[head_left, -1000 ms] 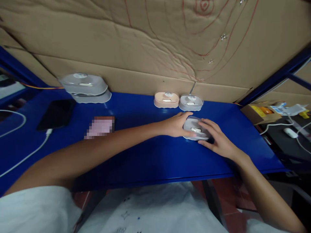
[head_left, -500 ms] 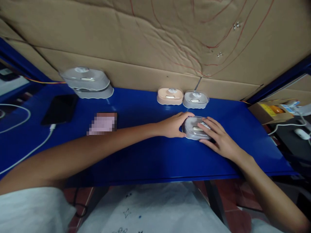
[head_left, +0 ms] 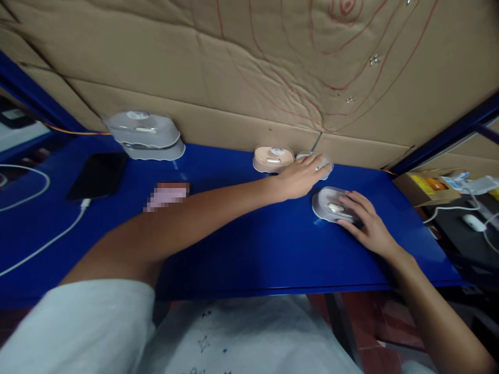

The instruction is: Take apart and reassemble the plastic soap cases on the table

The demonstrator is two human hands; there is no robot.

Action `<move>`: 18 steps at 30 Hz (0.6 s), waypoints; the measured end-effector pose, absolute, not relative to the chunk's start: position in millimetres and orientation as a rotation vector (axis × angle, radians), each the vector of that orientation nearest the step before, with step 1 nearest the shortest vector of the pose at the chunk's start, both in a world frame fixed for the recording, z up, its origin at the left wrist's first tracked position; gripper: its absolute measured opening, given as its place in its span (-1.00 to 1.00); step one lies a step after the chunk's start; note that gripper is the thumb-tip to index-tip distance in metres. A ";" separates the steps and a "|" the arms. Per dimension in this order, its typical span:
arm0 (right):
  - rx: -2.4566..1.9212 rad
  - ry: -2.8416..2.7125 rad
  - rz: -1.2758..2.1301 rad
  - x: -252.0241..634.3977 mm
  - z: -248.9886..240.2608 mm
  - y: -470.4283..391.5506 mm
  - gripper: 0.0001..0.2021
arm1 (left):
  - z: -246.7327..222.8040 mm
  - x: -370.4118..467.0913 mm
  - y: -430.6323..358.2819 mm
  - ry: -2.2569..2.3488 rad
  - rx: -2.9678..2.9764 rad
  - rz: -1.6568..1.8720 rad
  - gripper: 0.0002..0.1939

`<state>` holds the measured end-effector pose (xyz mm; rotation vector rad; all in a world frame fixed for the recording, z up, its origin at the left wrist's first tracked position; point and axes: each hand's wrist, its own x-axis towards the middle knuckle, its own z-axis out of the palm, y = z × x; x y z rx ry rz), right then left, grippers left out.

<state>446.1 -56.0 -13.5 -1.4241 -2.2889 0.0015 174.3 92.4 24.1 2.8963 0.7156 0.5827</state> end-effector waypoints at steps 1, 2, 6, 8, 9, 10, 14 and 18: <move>-1.477 -2.257 -0.049 460.5 -15.5 -56.0 -0.39 | 25.5 182.9 93.8 0.785 2.963 0.512 -0.41; -1.548 -2.215 -0.104 476.2 -17.6 -55.3 -0.39 | 25.1 189.4 93.0 0.832 3.007 0.445 -0.42; -1.833 -2.009 -0.340 539.3 -23.8 -39.7 -0.36 | 13.3 184.5 64.9 0.756 3.111 0.406 -0.57; -1.826 -1.991 -0.410 557.9 -25.5 -23.3 -0.38 | 7.7 163.2 41.1 0.639 3.200 0.509 -0.54; -1.798 -2.003 -0.427 560.8 -26.0 -13.4 -0.40 | 6.2 149.2 29.2 0.619 3.222 0.547 -0.53; -1.762 -2.029 -0.429 558.7 -26.3 -2.9 -0.42 | 5.9 133.8 18.3 0.606 3.231 0.562 -0.55; -1.646 -2.204 -0.357 506.7 -23.8 40.7 -0.41 | 14.0 68.8 -7.8 0.763 3.196 0.446 -0.54; -1.634 -2.310 -0.331 432.8 -15.7 76.4 -0.38 | 25.4 17.9 -7.6 1.098 3.063 0.353 -0.59</move>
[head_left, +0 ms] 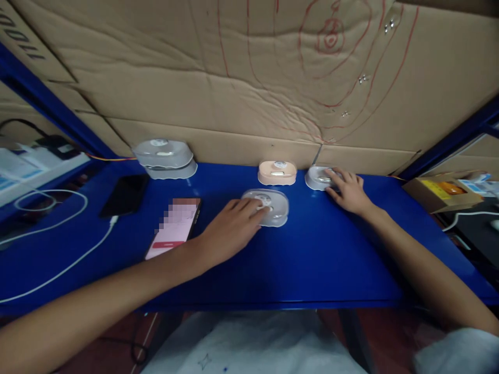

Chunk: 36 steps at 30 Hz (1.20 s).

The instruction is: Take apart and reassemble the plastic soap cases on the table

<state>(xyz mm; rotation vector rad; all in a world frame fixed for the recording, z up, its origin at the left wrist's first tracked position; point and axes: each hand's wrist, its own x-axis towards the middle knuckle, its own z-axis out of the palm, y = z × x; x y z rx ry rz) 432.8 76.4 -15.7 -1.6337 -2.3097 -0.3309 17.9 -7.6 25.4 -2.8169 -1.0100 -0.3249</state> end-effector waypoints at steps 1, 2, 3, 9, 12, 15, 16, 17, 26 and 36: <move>-1.632 -2.324 -0.322 417.7 -13.5 82.9 -0.37 | 27.2 9.0 -4.6 -1.100 -2.792 -0.321 -0.59; -1.630 -2.335 -0.310 404.5 -11.5 88.3 -0.37 | 28.4 1.5 -0.7 -1.181 -2.761 -0.320 -0.59; -1.630 -2.340 -0.301 392.7 -9.6 92.4 -0.36 | 29.0 -4.5 4.0 -1.246 -2.731 -0.321 -0.58; -1.497 -2.369 -0.240 323.1 -1.8 98.5 -0.32 | 28.6 -22.3 40.1 -1.508 -2.572 -0.331 -0.62; -1.356 -2.518 -0.201 287.2 -2.5 96.1 -0.33 | 28.6 -25.9 51.1 -1.595 -2.497 -0.306 -0.62; -1.329 -2.563 -0.216 268.3 -5.0 90.3 -0.33 | 26.9 -29.4 55.3 -1.612 -2.508 -0.323 -0.56; -1.331 -2.560 -0.228 267.3 -5.6 87.6 -0.34 | 25.6 -30.7 56.5 -1.603 -2.534 -0.345 -0.54; -1.331 -2.557 -0.242 268.7 -6.0 84.8 -0.35 | 23.9 -31.9 58.2 -1.587 -2.564 -0.372 -0.52; -1.436 -2.478 -0.324 301.1 -10.6 79.4 -0.32 | 11.1 -28.8 83.7 -1.421 -2.785 -0.491 -0.34; -0.939 -2.630 0.017 252.8 -5.0 91.0 -0.21 | 18.1 -21.4 62.0 -1.657 -2.836 -0.627 -0.49</move>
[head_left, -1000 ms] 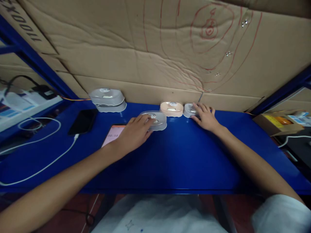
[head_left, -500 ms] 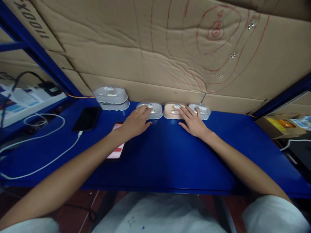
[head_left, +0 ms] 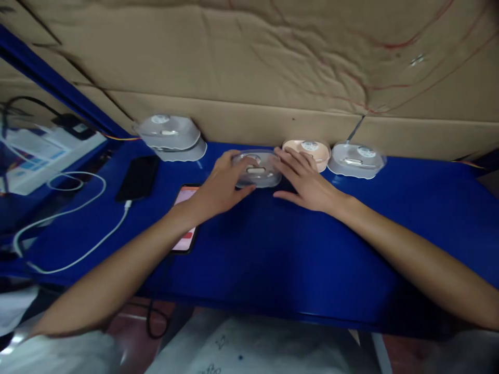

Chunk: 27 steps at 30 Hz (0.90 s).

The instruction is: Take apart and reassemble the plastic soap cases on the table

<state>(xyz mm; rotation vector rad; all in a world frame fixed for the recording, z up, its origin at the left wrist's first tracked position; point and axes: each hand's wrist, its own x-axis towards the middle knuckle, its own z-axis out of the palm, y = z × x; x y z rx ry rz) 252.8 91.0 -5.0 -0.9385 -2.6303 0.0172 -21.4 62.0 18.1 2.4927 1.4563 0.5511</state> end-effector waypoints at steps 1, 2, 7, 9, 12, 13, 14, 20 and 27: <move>-0.862 -2.651 0.090 247.5 -3.8 91.8 -0.19 | 19.3 -19.3 53.9 1.451 2.481 0.557 -0.49; -0.795 -2.667 0.169 244.0 -3.2 91.3 -0.18 | 20.3 -16.6 45.1 1.454 2.447 0.557 -0.45; -0.721 -2.571 0.571 253.1 -3.8 71.4 -0.29 | 13.6 0.4 11.5 1.520 2.163 0.682 -0.03; -0.783 -2.459 0.631 261.9 -3.0 63.4 -0.35 | 6.6 3.4 7.8 1.465 2.044 0.684 0.11; -0.921 -2.370 0.567 268.7 -1.5 59.4 -0.40 | -1.3 -0.7 7.5 1.422 1.940 0.647 0.20; -0.967 -2.360 0.527 268.8 -1.6 59.7 -0.40 | -2.1 -3.8 7.8 1.413 1.926 0.634 0.23; -1.007 -2.356 0.497 268.2 -2.0 60.5 -0.40 | -1.8 -7.1 8.1 1.400 1.919 0.613 0.24; -1.101 -2.349 0.470 264.1 -4.9 64.2 -0.34 | 10.0 -15.6 12.6 1.297 2.041 0.508 0.27; -0.847 -2.547 0.387 263.7 0.8 35.1 -0.45 | 10.6 -9.8 7.3 1.296 2.040 0.524 0.15</move>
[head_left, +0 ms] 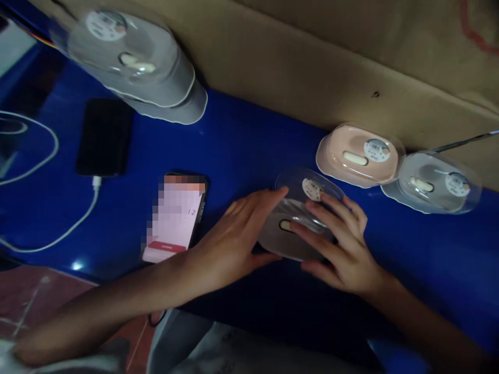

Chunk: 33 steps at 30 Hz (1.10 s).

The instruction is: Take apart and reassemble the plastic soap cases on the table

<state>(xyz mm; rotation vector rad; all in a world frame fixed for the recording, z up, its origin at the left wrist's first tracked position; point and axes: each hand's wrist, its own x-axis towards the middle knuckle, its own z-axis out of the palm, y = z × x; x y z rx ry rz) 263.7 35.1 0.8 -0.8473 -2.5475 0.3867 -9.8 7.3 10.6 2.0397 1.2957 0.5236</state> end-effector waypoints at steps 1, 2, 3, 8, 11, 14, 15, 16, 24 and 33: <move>-0.835 -2.581 0.351 262.0 0.9 25.4 -0.44 | 10.9 -10.6 4.5 1.282 2.051 0.503 0.14; -0.841 -2.606 0.310 260.0 0.5 15.0 -0.44 | 11.5 -11.8 1.5 1.265 2.065 0.477 0.13; -0.861 -2.616 0.269 257.7 -0.3 4.7 -0.47 | 12.1 -13.3 -1.5 1.242 2.084 0.449 0.12; -0.936 -2.561 0.163 249.2 -4.0 -27.7 -0.70 | 14.6 -23.5 -11.2 1.142 2.190 0.437 0.00; -0.905 -2.557 0.170 250.8 -4.4 -27.8 -0.69 | 15.1 -30.8 -11.6 1.086 2.141 0.497 -0.05; -0.905 -2.494 0.217 256.1 -5.8 -22.9 -0.62 | 14.2 -36.0 -9.9 1.081 2.037 0.530 0.01; -0.911 -2.468 0.227 257.7 -6.5 -22.0 -0.61 | 13.3 -36.7 -9.6 1.093 2.004 0.532 0.04; -0.918 -2.447 0.228 258.8 -7.2 -21.7 -0.61 | 12.1 -36.8 -9.5 1.106 1.980 0.533 0.08; -1.089 -2.589 0.020 256.7 -9.0 -22.9 -0.38 | 0.1 -28.9 -7.6 1.133 2.082 0.485 0.01; -1.001 -2.342 0.088 265.8 -2.7 -21.7 -0.54 | 0.6 -30.3 -4.8 1.149 2.100 0.489 0.20</move>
